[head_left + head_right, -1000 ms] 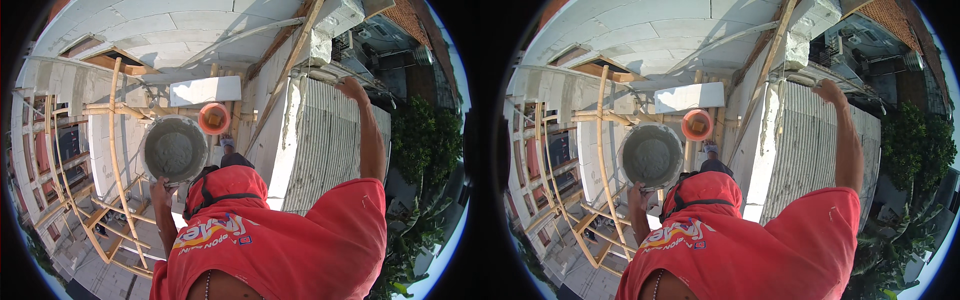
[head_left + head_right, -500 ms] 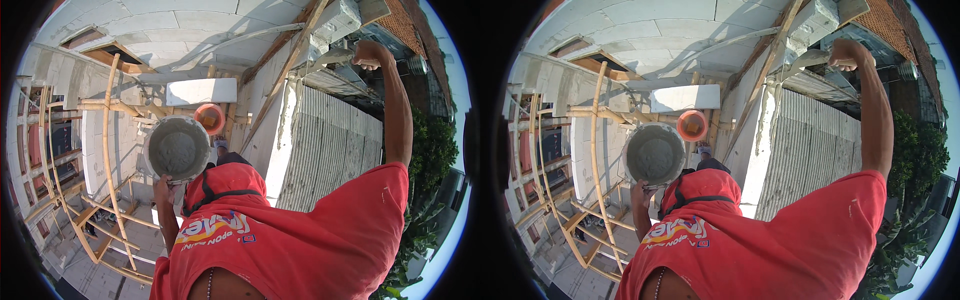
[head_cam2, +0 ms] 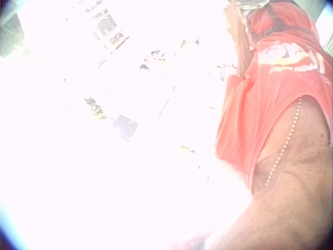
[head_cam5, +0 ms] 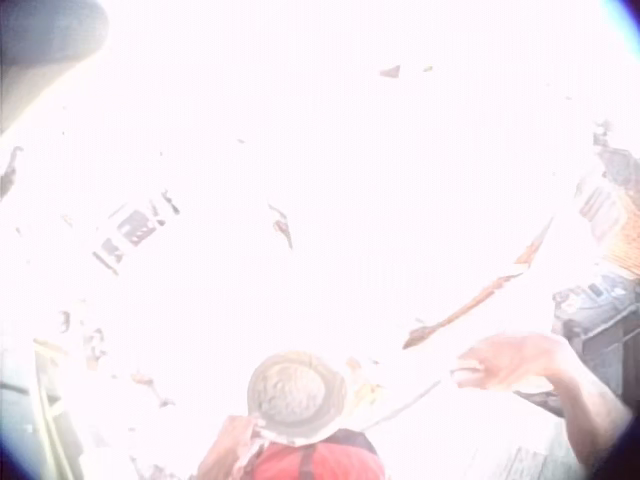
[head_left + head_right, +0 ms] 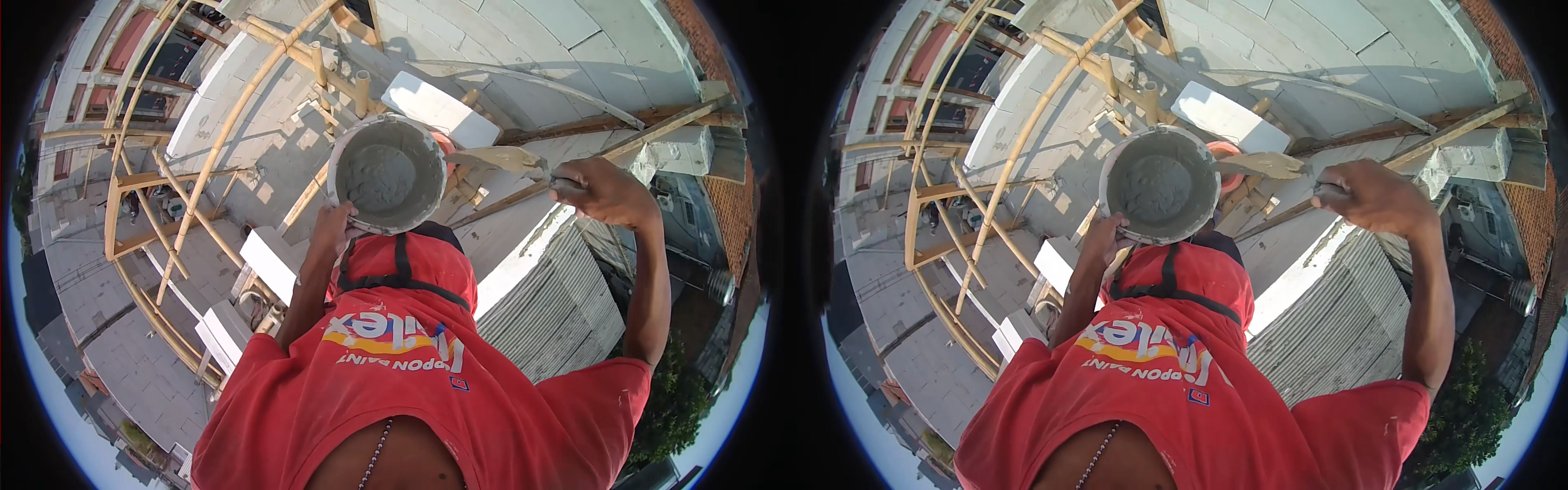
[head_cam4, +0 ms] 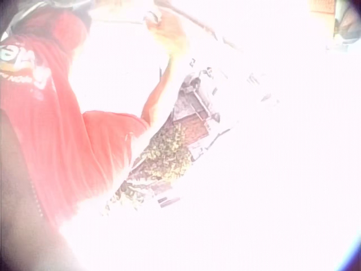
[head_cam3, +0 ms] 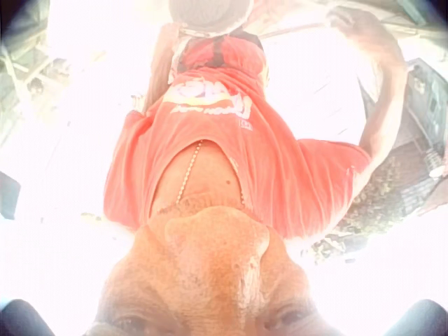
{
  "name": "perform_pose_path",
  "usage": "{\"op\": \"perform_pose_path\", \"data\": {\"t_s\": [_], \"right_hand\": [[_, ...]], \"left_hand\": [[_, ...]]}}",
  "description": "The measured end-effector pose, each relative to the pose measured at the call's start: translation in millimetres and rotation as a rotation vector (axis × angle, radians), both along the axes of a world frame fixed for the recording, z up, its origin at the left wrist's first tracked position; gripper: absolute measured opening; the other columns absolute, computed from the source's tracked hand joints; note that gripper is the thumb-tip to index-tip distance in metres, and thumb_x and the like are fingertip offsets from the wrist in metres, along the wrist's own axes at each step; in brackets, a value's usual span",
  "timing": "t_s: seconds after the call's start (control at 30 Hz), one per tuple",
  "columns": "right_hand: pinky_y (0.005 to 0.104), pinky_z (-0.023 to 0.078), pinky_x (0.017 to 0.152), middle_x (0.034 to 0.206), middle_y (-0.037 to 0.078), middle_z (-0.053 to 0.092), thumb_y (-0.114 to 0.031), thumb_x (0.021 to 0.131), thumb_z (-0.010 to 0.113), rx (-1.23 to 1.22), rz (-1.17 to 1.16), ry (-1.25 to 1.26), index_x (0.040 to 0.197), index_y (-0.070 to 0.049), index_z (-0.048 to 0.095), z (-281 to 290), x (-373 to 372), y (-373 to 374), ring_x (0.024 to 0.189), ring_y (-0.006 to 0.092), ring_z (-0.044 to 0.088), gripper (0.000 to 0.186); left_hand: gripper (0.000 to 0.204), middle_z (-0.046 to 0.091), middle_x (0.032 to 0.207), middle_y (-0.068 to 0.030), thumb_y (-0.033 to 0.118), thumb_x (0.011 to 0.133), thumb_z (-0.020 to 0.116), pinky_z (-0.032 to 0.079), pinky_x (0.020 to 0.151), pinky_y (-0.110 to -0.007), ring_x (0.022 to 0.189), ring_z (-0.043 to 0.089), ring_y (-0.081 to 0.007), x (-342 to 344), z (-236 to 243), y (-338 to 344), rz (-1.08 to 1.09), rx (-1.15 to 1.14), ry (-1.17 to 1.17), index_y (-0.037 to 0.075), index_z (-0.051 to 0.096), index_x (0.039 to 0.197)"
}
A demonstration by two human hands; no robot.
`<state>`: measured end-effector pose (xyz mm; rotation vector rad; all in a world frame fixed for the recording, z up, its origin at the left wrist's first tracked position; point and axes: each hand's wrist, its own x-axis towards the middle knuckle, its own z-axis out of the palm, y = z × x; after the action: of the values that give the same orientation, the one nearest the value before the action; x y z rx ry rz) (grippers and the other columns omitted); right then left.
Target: The person spreads mortar along the top of a wall using a trowel, places a brick onto the mortar, and taps the brick into place with a hammer.
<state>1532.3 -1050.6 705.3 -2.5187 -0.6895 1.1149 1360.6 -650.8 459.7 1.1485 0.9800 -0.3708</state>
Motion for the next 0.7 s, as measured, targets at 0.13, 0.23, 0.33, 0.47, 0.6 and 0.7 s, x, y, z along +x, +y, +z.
{"op": "perform_pose_path", "data": {"t_s": [0.13, 0.23, 0.33, 0.47, 0.6, 0.7], "right_hand": [[0.0470, 0.051, 0.081, 0.092, 0.023, 0.068, -0.031, 0.093, 0.062, -0.139, 0.132, 0.027, 0.105, 0.001, 0.067, -86, -32, 120, 0.091, 0.0396, 0.066, 0.034], [0.0479, 0.053, 0.085, 0.103, 0.018, 0.066, -0.030, 0.093, 0.063, -0.058, 0.112, -0.506, 0.105, 0.000, 0.068, -138, -84, 188, 0.099, 0.0398, 0.066, 0.033], [0.0483, 0.053, 0.089, 0.107, 0.017, 0.065, -0.033, 0.094, 0.062, 0.391, 0.016, -0.423, 0.109, -0.001, 0.066, -127, -131, 281, 0.109, 0.0406, 0.063, 0.035], [0.0498, 0.051, 0.095, 0.116, 0.025, 0.062, -0.042, 0.092, 0.061, 0.465, -0.118, 0.023, 0.114, 0.003, 0.063, -178, -198, 393, 0.113, 0.0445, 0.060, 0.050], [0.0497, 0.050, 0.095, 0.121, 0.027, 0.060, -0.041, 0.091, 0.061, 0.448, -0.173, 0.070, 0.119, 0.004, 0.060, -196, -229, 430, 0.114, 0.0445, 0.060, 0.053], [0.0479, 0.051, 0.093, 0.110, 0.027, 0.063, -0.042, 0.092, 0.061, 0.414, -0.219, 0.155, 0.121, 0.008, 0.057, -210, -221, 427, 0.110, 0.0425, 0.063, 0.058]], "left_hand": [[0.016, 0.058, 0.091, -0.0124, 0.003, 0.086, 0.056, 0.065, 0.070, -0.044, 0.078, 0.066, -0.0251, -31, 17, 10, 0.110, -0.129, -0.033, -0.005, 0.055, 0.101], [0.020, 0.062, 0.088, -0.0175, 0.010, 0.093, 0.055, 0.065, 0.072, -0.047, 0.079, 0.071, -0.0314, -70, -1, 30, 0.198, -0.130, -0.093, -0.010, 0.055, 0.095], [0.021, 0.063, 0.095, -0.0162, 0.013, 0.094, 0.057, 0.063, 0.077, -0.041, 0.087, 0.069, -0.0273, -104, -10, 50, 0.175, -0.046, -0.045, -0.006, 0.056, 0.103], [0.039, 0.062, 0.109, -0.0160, 0.012, 0.093, 0.062, 0.060, 0.071, -0.032, 0.089, 0.067, -0.0192, -135, 3, 66, -0.142, 0.215, -0.412, -0.006, 0.050, 0.125], [0.049, 0.061, 0.113, -0.0173, 0.015, 0.093, 0.064, 0.059, 0.072, -0.031, 0.092, 0.067, -0.0190, -165, -4, 78, -0.089, 0.218, -0.499, -0.007, 0.045, 0.132], [0.057, 0.061, 0.117, -0.0182, 0.017, 0.092, 0.066, 0.058, 0.073, -0.030, 0.094, 0.067, -0.0189, -165, -20, 75, 0.021, 0.125, -0.456, -0.007, 0.041, 0.137]]}}
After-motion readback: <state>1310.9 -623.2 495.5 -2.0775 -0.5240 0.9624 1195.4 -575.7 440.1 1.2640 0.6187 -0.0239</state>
